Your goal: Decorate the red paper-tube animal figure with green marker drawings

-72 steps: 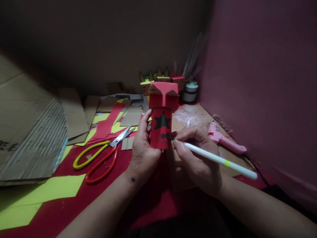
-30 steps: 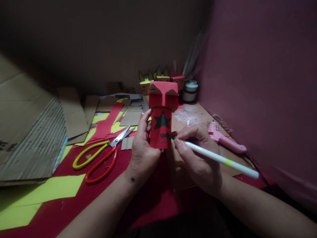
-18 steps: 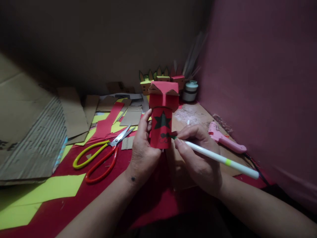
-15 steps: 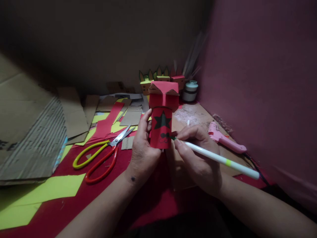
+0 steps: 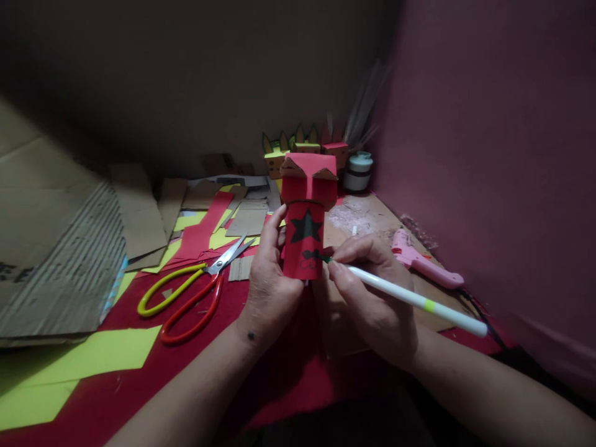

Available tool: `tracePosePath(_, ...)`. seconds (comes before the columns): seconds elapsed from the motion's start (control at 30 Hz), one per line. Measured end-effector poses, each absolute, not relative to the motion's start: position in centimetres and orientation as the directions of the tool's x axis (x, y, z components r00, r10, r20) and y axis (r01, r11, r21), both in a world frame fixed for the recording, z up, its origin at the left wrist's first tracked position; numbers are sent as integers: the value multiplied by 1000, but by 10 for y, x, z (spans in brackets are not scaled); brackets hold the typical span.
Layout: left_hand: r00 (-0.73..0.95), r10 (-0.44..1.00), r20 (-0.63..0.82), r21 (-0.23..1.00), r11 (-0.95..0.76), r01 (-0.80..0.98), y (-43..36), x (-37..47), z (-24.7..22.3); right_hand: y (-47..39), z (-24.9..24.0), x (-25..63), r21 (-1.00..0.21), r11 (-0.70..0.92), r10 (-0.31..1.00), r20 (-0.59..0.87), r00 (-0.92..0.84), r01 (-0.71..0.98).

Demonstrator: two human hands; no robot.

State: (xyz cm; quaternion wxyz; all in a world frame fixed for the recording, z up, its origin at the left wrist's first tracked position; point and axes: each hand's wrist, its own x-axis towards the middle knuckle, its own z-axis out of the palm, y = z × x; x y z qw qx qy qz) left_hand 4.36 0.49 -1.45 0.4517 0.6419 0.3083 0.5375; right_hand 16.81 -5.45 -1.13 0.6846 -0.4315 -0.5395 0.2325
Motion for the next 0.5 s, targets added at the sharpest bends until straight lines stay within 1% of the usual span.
tracePosePath(0.17, 212, 881, 424, 906, -415, -84, 6, 44, -16, -56, -10, 168, -838, 525, 790, 546, 278, 152)
tracePosePath(0.37, 213, 874, 437, 899, -432, -72, 7, 43, -16, -58, -10, 167, -839, 533, 807, 543, 230, 112)
tracePosePath(0.5, 218, 871, 440, 898, -432, -86, 7, 43, -16, -57, -11, 167, -838, 534, 801, 544, 252, 113)
